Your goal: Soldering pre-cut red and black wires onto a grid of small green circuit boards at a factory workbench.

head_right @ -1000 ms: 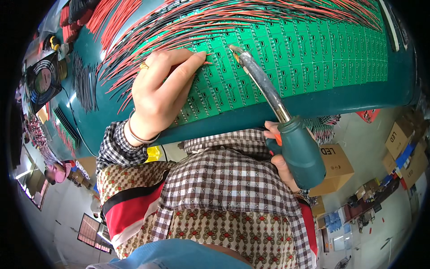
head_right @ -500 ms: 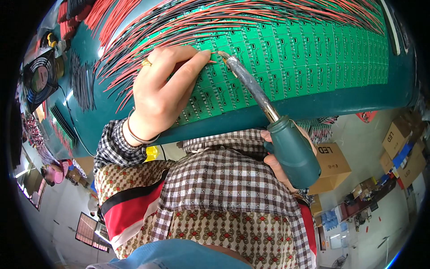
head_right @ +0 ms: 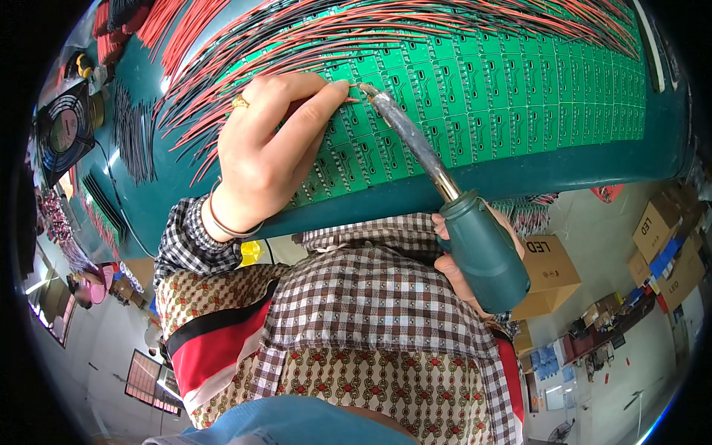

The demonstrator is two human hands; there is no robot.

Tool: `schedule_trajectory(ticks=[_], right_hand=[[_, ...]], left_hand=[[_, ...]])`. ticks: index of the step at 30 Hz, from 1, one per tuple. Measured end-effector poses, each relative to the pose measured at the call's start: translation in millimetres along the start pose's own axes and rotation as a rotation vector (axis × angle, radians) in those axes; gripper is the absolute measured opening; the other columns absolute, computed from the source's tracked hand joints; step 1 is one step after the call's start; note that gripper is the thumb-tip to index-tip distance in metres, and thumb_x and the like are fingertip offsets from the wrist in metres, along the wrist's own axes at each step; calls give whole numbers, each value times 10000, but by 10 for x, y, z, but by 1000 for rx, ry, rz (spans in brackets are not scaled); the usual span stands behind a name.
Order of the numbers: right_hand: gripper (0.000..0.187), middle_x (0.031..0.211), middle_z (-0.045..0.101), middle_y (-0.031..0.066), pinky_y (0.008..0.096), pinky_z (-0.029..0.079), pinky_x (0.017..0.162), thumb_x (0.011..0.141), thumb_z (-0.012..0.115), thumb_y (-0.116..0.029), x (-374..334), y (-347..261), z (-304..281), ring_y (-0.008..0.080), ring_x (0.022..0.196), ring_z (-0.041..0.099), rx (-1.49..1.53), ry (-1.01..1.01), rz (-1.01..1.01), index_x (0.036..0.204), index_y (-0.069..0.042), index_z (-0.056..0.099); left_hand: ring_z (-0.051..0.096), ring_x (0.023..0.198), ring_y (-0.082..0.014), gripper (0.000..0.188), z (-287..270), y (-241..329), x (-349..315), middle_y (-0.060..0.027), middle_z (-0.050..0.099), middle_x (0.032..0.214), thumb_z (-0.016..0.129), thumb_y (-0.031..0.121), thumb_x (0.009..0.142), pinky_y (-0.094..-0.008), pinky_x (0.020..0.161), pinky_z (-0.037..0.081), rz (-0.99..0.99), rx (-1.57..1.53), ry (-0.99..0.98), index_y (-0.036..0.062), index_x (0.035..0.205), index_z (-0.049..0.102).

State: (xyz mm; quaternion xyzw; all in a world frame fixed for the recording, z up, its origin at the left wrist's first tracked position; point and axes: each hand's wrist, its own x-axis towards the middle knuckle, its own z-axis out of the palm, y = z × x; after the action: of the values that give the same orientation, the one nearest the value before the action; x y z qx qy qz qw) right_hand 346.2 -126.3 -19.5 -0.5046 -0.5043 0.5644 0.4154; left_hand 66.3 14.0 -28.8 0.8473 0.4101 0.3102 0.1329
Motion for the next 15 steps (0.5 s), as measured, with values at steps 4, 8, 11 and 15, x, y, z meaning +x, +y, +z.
schedule_trajectory(ticks=[4,8,11,15], right_hand=[[511,1130,693,162,388,566,918,916,796,-336,111,-255,-22,266,1021,699,-251,-117,94,1214,52,649],[597,1137,685,171,385,544,942,944,716,-471,53,-233,80,265,1061,674,-63,62,132,1220,48,615],[605,1156,675,168,386,540,950,950,707,-475,58,-188,60,266,1078,667,-14,62,110,1238,47,602],[544,1187,658,156,392,544,957,959,737,-374,64,-169,45,273,1108,667,51,41,56,1274,47,601]], left_hand=[[655,817,-244,373,-5,6,-38,-92,679,954,761,-62,698,-331,686,533,-10,12,-7,-4,1066,733],[656,819,-244,371,13,-10,-11,-91,680,957,761,-59,699,-334,689,535,6,0,11,-2,1065,734],[656,820,-246,372,10,-17,-18,-91,680,960,762,-60,701,-334,692,536,15,16,16,0,1066,734],[656,821,-245,372,-4,1,1,-90,681,962,764,-61,704,-333,695,536,8,5,9,1,1070,735]])
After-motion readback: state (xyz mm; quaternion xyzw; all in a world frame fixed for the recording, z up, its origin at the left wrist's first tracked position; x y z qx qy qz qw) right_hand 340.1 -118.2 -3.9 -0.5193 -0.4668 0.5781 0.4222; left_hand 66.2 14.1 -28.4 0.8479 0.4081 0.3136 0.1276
